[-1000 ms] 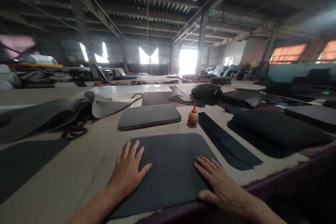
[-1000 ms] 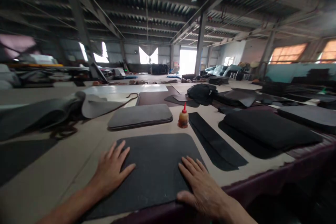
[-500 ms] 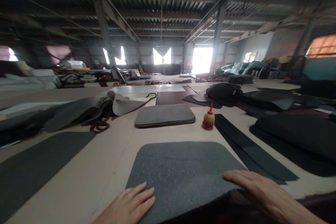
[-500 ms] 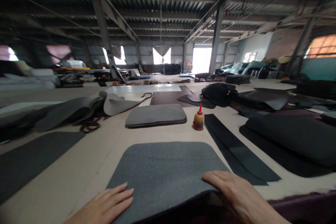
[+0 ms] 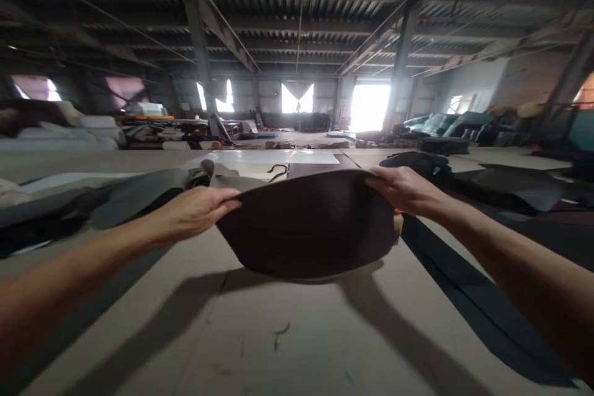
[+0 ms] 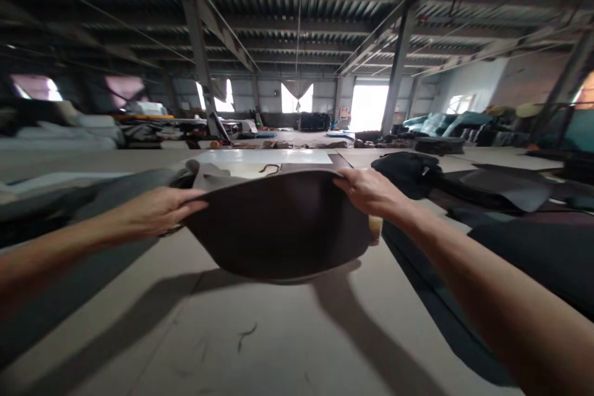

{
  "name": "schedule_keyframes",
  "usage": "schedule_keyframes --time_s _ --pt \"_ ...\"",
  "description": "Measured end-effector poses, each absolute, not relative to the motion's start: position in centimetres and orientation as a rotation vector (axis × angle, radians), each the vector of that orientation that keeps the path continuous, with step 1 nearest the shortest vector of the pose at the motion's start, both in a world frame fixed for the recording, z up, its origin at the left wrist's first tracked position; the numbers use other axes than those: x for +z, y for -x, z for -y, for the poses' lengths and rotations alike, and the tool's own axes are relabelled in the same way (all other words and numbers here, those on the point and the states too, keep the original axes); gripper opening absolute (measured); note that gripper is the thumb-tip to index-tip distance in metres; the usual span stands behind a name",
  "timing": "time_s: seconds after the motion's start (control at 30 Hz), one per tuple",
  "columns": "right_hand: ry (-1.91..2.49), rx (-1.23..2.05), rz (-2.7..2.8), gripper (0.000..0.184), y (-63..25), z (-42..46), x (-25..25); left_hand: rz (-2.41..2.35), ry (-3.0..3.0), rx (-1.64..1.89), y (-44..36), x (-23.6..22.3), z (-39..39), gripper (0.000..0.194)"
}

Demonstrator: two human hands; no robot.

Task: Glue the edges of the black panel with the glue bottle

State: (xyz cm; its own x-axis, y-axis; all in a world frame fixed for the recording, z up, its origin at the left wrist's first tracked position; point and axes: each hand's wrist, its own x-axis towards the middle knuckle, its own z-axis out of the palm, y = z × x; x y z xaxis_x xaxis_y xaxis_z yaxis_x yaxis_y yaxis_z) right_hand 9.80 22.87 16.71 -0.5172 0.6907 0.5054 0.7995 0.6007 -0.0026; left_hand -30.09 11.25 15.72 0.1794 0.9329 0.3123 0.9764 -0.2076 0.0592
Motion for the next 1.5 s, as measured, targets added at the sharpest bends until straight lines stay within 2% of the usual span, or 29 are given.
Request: schedule_keyframes --time_s 0.17,0.3,0.37,0.5,0.6,0.73,0.9,1.3,1.4,1.5 --pt "1.161 -0.525 1.971 0.030 -5.5 -28.7 20.7 1.689 1.850 -0.578 30.8 20.5 -15.9 0.046" --pt "0.907 -0.759 1.757 0.037 -4.5 -31.6 19.4 1.578 1.707 -0.782 31.6 19.6 -18.6 0.046" --pt "0.838 -0.821 1.800 0.035 -4.4 -33.2 16.8 1.580 1.721 -0.776 32.2 17.1 -20.4 0.041" --pt "1.159 -0.739 2.201 0.040 -4.4 -36.1 8.7 1.752 1.898 -0.547 32.9 8.2 -24.7 0.046" --pt "1.291 -0.631 2.430 0.031 -4.5 -37.1 2.5 1.878 2.048 -0.414 32.7 1.5 -26.9 0.044" --pt "1.445 -0.538 2.532 0.027 -4.8 -37.2 -1.7 1.894 2.161 -0.390 32.6 -2.7 -27.9 0.053" --pt "1.560 -0.533 2.526 0.026 -4.4 -36.9 -1.9 1.897 2.165 -0.409 33.3 -2.2 -28.4 0.054" --pt "1.665 -0.522 2.415 0.044 -2.9 -36.2 -2.9 1.949 2.188 -0.345 33.7 -2.6 -29.4 0.066" --pt "1.637 -0.472 2.422 0.047 -3.4 -35.0 -2.4 1.909 2.245 -0.347 34.3 -2.2 -28.2 0.064" --pt "1.496 -0.436 2.481 0.050 -4.9 -32.4 -1.9 1.789 2.318 -0.419 37.1 -3.9 -26.6 0.063"
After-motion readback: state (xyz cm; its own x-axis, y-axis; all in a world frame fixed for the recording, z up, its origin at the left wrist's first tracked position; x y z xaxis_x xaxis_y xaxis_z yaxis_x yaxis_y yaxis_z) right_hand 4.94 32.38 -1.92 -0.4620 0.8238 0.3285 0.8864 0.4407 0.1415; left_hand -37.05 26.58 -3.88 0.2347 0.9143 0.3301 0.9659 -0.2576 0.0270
